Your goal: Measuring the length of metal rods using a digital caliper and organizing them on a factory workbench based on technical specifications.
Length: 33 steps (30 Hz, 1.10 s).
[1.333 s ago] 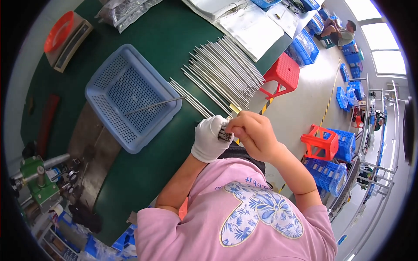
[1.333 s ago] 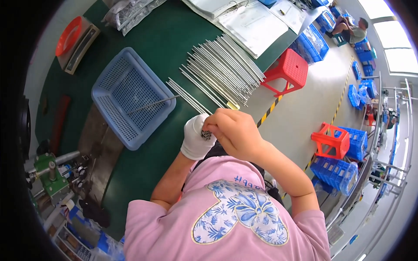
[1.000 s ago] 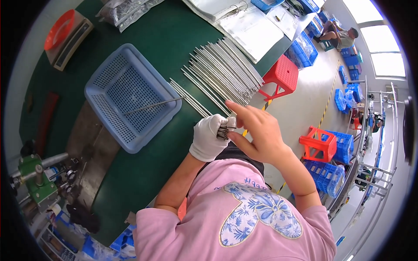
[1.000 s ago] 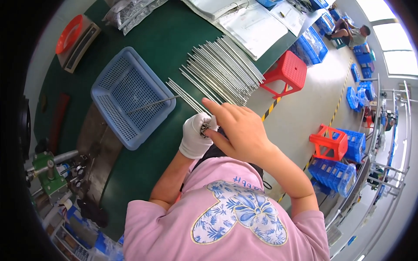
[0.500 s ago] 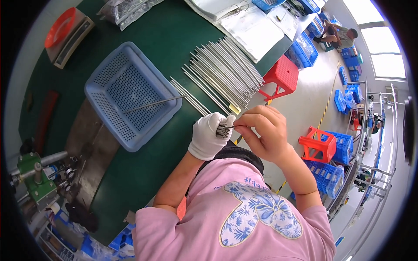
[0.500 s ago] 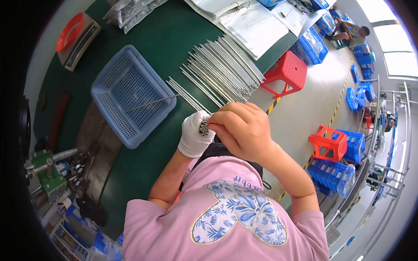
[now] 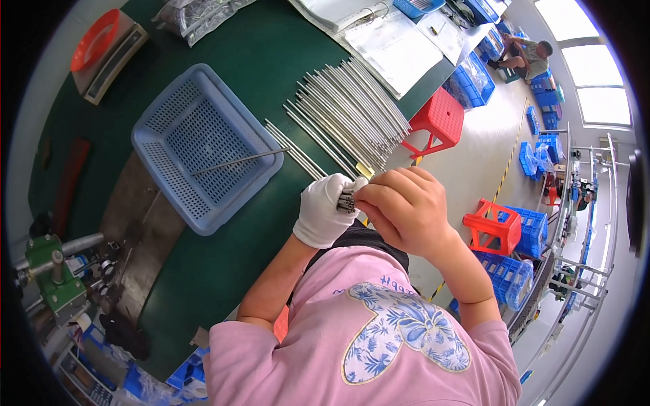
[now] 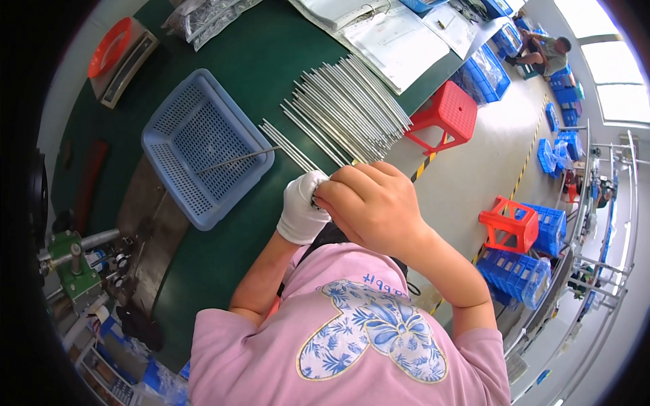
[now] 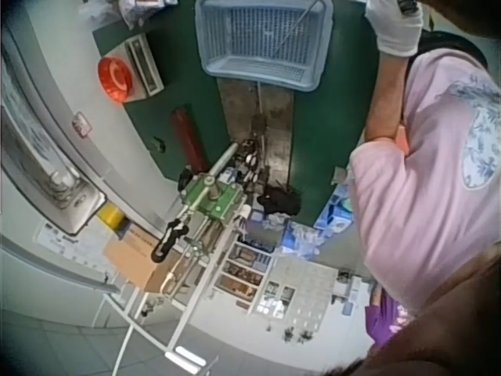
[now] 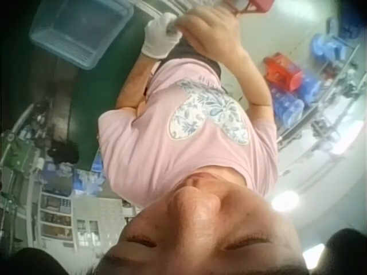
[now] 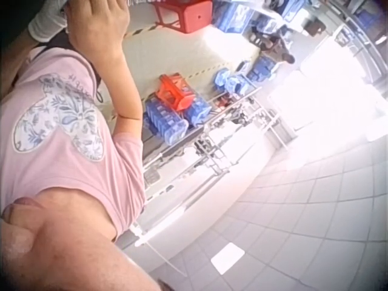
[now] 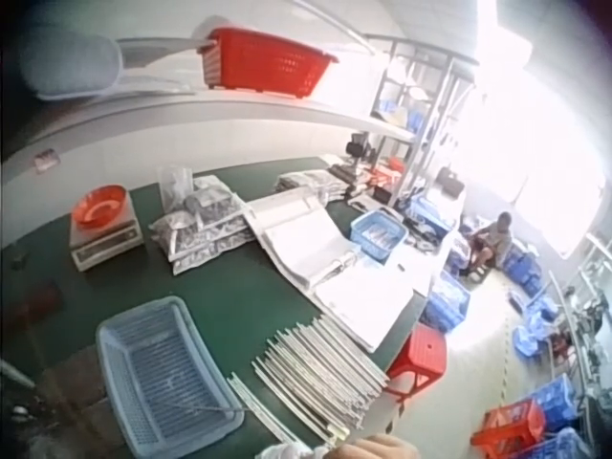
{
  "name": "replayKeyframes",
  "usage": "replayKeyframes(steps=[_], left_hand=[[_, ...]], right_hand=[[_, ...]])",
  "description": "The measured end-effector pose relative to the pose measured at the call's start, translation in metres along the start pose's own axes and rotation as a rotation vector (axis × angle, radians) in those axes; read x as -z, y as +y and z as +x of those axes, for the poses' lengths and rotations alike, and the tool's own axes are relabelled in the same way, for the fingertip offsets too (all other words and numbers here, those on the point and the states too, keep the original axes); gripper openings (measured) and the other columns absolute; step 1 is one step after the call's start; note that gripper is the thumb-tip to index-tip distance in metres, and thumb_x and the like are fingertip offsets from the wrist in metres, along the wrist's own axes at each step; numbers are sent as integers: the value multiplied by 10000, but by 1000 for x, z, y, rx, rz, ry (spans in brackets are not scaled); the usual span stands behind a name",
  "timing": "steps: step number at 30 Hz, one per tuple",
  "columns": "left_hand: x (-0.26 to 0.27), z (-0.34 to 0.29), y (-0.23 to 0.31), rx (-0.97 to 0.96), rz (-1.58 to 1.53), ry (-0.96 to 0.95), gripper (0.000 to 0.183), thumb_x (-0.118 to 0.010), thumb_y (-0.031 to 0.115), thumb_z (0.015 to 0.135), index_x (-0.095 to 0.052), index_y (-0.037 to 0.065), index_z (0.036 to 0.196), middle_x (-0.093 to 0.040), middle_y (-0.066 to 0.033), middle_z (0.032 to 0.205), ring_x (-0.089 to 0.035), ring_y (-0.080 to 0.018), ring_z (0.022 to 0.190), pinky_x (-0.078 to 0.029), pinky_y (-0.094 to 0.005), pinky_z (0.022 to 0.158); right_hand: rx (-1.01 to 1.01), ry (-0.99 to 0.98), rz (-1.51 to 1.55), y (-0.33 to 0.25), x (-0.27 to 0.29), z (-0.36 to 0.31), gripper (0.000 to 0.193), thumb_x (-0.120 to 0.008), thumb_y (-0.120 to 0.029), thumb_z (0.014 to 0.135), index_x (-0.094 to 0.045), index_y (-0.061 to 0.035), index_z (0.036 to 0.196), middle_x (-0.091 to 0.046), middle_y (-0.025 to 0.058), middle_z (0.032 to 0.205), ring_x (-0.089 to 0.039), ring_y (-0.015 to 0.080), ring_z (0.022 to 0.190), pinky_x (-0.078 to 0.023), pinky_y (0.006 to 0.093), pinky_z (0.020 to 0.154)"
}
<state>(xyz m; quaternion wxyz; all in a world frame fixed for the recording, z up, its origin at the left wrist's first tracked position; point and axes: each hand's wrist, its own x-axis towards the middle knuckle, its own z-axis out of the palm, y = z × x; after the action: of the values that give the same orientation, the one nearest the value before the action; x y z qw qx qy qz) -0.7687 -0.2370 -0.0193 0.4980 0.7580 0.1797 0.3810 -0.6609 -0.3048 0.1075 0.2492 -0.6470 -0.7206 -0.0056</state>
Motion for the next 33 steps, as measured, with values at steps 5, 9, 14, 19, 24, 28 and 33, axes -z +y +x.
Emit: replayKeyframes(steps=[5,9,14,19,24,28,33], left_hand=[[2,3,3,-7,-4,-7,206,-689,89,704,-485,87,726,-519,-92,599,-533,-314,548,-433,-387,489],[2,1,2,13,-1,-22,210,-687,91,712,-477,85,714,-519,-95,601,-531,-312,548,-429,-387,487],[1,4,5,16,15,13,216,-674,104,755,-467,82,698,-503,-95,571,-516,-309,515,-417,-385,466],[-2,4,4,8,64,49,232,-670,112,774,-458,81,685,-481,-92,535,-502,-301,486,-406,-379,447],[0,4,5,2,56,38,229,-670,108,768,-457,82,688,-484,-91,541,-506,-301,491,-409,-379,449],[1,4,4,14,54,12,212,-675,87,741,-466,83,702,-499,-92,567,-522,-304,519,-418,-384,464],[1,3,4,19,22,6,212,-678,83,732,-468,85,705,-503,-91,573,-525,-306,527,-421,-387,470]], right_hand=[[10,-55,-24,3,-3,-3,167,-676,-115,686,-609,-102,839,-576,17,759,-556,175,620,-423,293,539],[4,-57,-46,2,-5,-3,164,-671,-101,687,-603,-97,836,-574,17,757,-553,174,616,-423,296,539],[7,20,-49,-2,4,1,165,-668,-86,695,-591,-88,841,-570,21,750,-549,179,604,-419,296,536],[-27,16,-87,3,0,-2,152,-672,-121,701,-565,-101,807,-526,2,713,-537,151,604,-401,287,517],[-26,25,-78,2,-3,-2,140,-665,-121,704,-568,-102,802,-523,4,710,-535,154,601,-402,285,518],[-4,-41,-111,2,-4,-7,175,-678,-94,698,-592,-88,849,-571,26,753,-554,187,606,-417,300,525],[-12,-52,-79,3,-3,-5,184,-683,-108,693,-594,-90,854,-565,24,748,-551,181,606,-416,300,524]])
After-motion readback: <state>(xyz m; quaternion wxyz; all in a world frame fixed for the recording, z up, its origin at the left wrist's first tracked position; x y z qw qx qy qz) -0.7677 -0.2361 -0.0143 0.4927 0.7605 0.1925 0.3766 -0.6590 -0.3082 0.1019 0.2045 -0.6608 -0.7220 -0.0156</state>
